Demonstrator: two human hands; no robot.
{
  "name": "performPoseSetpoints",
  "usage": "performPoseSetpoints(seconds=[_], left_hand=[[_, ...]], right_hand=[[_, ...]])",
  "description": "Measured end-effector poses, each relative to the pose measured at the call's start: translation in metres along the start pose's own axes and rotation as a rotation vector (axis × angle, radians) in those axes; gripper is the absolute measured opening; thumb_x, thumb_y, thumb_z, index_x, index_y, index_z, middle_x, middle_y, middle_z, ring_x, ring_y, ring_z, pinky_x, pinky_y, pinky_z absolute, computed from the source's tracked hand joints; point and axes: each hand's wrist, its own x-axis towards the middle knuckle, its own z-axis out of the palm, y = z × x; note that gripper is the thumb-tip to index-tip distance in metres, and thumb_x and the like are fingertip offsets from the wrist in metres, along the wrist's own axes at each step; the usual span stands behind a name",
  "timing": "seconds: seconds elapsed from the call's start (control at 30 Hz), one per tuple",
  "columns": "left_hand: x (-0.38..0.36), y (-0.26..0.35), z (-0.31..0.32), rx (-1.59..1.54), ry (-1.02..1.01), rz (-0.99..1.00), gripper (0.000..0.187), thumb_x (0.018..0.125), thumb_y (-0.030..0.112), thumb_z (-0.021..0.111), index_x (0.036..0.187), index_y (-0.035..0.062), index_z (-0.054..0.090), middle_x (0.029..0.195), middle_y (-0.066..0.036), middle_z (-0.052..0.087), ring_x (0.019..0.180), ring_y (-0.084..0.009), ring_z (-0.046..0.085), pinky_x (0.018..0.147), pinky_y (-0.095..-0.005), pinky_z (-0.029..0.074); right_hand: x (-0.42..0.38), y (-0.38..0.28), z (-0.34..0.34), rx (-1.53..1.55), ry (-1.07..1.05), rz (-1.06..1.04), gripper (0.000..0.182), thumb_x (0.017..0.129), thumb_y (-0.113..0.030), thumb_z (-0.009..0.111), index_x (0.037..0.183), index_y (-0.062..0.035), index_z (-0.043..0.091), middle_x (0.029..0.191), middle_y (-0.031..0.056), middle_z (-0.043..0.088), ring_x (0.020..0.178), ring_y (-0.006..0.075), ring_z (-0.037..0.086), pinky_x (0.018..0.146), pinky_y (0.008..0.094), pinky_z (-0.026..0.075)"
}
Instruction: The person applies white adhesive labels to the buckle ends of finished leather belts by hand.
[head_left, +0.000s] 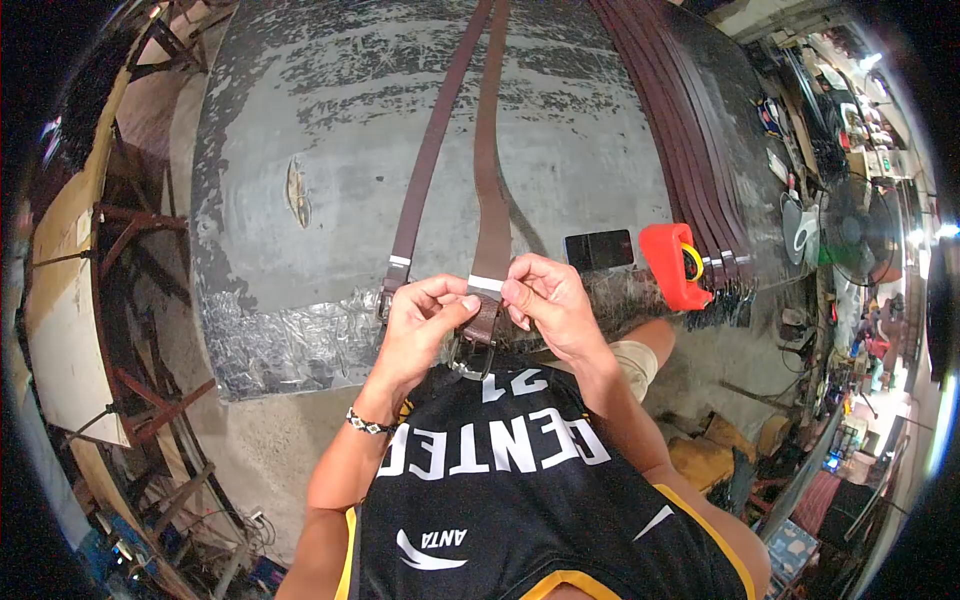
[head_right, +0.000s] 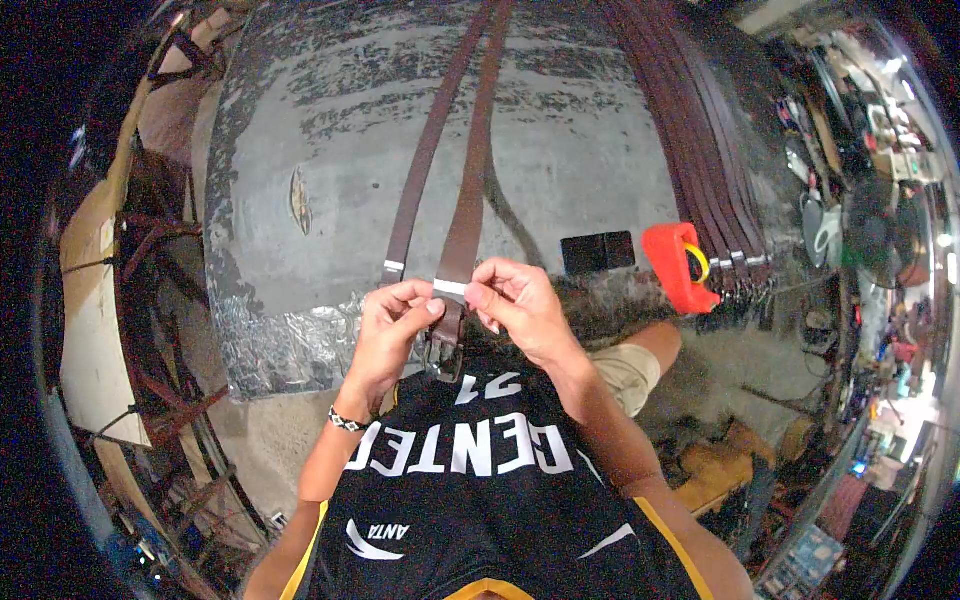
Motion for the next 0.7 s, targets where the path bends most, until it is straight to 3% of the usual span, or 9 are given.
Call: performPoseSetpoints(seconds=[0.2, 0.3, 0.5, 0.7], left_hand=[[0.001, -0.002, -0.003, -0.18, -0.028, -0.078, 0.014, 0.092, 0.011, 0.062, 0.099, -0.0012, 0.065, 0.088, -0.007, 0.07, 0.075, -0.0138, 0.067, 0.069, -0.0284, 0.055], [0.001, 0.002, 0.0, -0.186, -0.016, -0.075, 0.016, 0.092, 0.013, 0.061, 0.098, -0.001, 0.065, 0.087, -0.009, 0.07, 0.074, -0.0165, 0.068, 0.067, -0.0316, 0.057], [0.001, 0.004, -0.008, -0.022, 0.024, -0.006, 0.011, 0.091, 0.007, 0.064, 0.1, 0.0004, 0.067, 0.089, -0.005, 0.07, 0.074, -0.007, 0.063, 0.067, -0.0232, 0.051], [-0.002, 0.011, 0.002, 0.09, 0.043, 0.013, 0.01, 0.091, 0.004, 0.064, 0.099, -0.0025, 0.066, 0.087, -0.003, 0.068, 0.075, -0.0065, 0.062, 0.07, -0.0229, 0.05]], right_hand=[[0.007, 0.007, 0.006, -0.012, -0.008, -0.144, 0.009, 0.095, -0.009, 0.063, 0.091, -0.0013, 0.059, 0.079, 0.0005, 0.052, 0.063, 0.0068, 0.054, 0.052, 0.0197, 0.041], [0.01, 0.009, 0.008, 0.008, -0.004, -0.127, 0.015, 0.097, -0.017, 0.062, 0.093, -0.0024, 0.061, 0.078, -0.0001, 0.058, 0.063, 0.0064, 0.053, 0.053, 0.0203, 0.041], [0.004, -0.006, 0.005, 0.009, 0.017, 0.043, 0.017, 0.097, -0.017, 0.059, 0.097, 0.0004, 0.062, 0.083, 0.0049, 0.062, 0.065, 0.0098, 0.055, 0.055, 0.0226, 0.043], [0.004, -0.004, 0.009, -0.06, 0.08, 0.085, 0.01, 0.093, -0.013, 0.064, 0.091, -0.0033, 0.061, 0.077, 0.0005, 0.06, 0.061, 0.0062, 0.053, 0.053, 0.0201, 0.04]])
